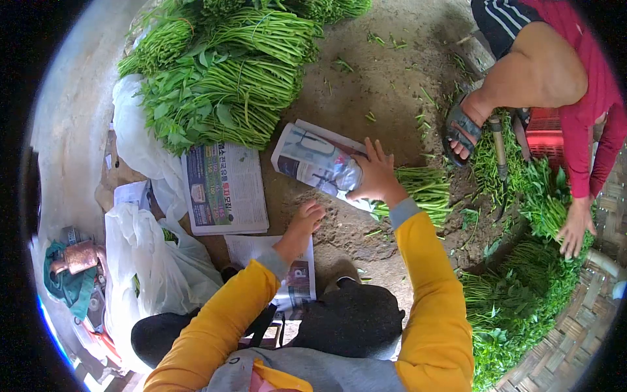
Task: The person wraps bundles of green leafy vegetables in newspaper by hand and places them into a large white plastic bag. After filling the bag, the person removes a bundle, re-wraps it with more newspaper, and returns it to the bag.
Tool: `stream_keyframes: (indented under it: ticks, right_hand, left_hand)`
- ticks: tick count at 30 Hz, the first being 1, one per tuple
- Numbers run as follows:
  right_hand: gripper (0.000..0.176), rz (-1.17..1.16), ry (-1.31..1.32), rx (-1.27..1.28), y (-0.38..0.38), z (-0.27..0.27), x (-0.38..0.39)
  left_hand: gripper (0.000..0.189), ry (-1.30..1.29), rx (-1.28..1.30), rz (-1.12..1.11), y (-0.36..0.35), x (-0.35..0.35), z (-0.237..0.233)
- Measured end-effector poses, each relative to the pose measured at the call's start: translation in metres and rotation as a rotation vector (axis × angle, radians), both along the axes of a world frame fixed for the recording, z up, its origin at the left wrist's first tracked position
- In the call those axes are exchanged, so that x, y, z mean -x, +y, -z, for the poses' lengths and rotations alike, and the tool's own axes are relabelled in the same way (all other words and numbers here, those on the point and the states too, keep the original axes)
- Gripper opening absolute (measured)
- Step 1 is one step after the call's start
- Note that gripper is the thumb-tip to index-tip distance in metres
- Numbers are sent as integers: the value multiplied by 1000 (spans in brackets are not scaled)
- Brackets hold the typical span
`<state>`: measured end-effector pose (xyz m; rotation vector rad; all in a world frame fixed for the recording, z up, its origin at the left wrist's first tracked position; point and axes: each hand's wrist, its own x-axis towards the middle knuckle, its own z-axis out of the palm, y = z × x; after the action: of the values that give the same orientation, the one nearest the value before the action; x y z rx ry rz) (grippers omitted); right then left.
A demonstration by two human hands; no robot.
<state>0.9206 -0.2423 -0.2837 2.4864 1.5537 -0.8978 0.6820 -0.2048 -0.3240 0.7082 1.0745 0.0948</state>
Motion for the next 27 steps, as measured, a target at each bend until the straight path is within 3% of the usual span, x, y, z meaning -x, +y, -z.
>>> stream_keyframes:
  ticks: [2, 6, 8, 14, 17, 20, 21, 22, 23, 24, 25, 27]
  right_hand:
    - [113, 22, 98, 18, 6, -1, -7]
    - [119, 33, 200, -65, 4, 10, -16]
    - [121, 42, 218, -90, 4, 6, -13]
    - [120, 62, 150, 6, 8, 0, -9]
    - [113, 26, 177, 20, 10, 0, -12]
    - [105, -45, 152, 56, 11, 5, -10]
    - [102, -59, 120, 61, 11, 7, -8]
    - [100, -71, 85, 63, 8, 8, -8]
    - [97, -106, 53, -101, 9, 7, -1]
    - [95, -119, 18, -249, -6, 9, 1]
    - [91, -64, 54, -194, -6, 2, 5]
    - [85, -62, 66, -211, -8, -1, 11]
  left_hand:
    - [62, -103, 98, -2, 4, -12, 1]
    - [52, -287, 57, 55, 3, -25, 32]
    - [47, -153, 271, -27, 9, -41, 24]
    - [44, -206, 284, -63, 6, -40, 30]
    - [42, -112, 265, -53, 5, -46, 27]
    - [48, -314, 75, 110, 4, -23, 20]
    - [58, -90, 201, 158, 13, -25, 11]
    - [58, -151, -57, 384, 20, -17, -3]
    - [58, -181, -337, 590, 34, 3, -22]
    - [56, -143, -431, 724, 43, 11, -39]
    - [55, -108, -528, 856, 51, 19, -56]
    - [51, 106, -380, 890, 77, 37, -95]
